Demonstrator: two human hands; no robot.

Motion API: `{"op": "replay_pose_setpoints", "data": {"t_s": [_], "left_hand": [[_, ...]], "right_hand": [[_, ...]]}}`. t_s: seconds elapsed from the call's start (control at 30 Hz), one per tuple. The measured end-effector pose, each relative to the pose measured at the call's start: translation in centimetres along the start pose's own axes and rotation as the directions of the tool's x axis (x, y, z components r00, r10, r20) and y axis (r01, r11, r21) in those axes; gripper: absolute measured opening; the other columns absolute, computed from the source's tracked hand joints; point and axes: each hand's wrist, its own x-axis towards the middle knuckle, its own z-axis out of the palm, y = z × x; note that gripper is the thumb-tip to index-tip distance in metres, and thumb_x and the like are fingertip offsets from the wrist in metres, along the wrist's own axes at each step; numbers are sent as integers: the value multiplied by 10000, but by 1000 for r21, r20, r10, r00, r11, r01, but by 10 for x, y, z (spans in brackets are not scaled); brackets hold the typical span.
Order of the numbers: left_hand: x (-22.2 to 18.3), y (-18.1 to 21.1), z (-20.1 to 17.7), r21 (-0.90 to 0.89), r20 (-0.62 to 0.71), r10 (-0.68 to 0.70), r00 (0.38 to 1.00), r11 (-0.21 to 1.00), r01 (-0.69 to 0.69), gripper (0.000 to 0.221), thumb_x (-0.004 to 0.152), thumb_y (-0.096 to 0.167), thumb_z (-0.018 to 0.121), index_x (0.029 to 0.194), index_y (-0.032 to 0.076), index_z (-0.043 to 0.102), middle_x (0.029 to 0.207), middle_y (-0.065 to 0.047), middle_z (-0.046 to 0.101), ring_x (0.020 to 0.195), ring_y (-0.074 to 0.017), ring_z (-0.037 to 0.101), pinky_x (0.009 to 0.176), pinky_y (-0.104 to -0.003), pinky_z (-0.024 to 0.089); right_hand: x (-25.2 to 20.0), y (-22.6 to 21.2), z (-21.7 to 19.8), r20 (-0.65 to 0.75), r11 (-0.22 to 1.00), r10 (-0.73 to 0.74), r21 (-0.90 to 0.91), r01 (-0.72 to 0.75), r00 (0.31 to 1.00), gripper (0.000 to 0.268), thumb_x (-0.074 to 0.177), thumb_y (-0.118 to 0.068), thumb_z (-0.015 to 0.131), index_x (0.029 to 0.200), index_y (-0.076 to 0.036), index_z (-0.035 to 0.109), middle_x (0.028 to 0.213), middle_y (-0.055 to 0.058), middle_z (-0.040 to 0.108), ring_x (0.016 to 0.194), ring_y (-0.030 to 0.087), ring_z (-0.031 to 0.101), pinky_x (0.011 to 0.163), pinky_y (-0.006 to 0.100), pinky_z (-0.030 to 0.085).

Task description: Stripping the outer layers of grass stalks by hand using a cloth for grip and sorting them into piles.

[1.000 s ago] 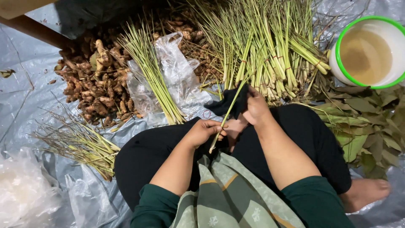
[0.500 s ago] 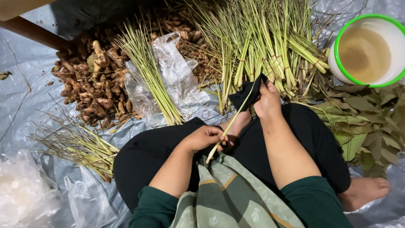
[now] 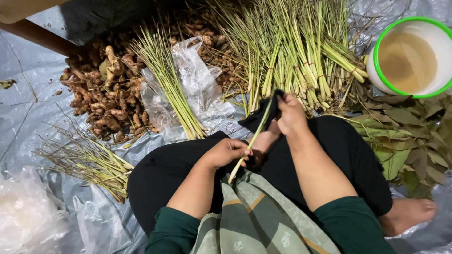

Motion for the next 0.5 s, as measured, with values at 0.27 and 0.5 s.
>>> {"op": "replay_pose_setpoints", "data": {"t_s": [0.27, 0.5], "left_hand": [[-12, 5, 0, 130, 152, -73, 986, 990, 53, 190, 872, 44, 788, 1026, -62, 753, 785, -227, 744, 682, -296, 760, 634, -401, 637], [-7, 12, -13, 55, -33, 77, 996, 996, -76, 149, 947, 57, 686, 1053, -16, 760, 811, -161, 762, 742, -209, 755, 716, -330, 632]], "right_hand": [[106, 26, -127, -383, 982, -70, 138, 132, 921, 111, 1038, -202, 595, 1073, -241, 693, 1013, 57, 795, 946, 224, 788, 905, 434, 664], [49, -24, -45, -233, 890, 172, 453, -50, 957, 108, 962, -228, 704, 932, -172, 791, 966, 34, 800, 931, 197, 780, 909, 341, 664]]}}
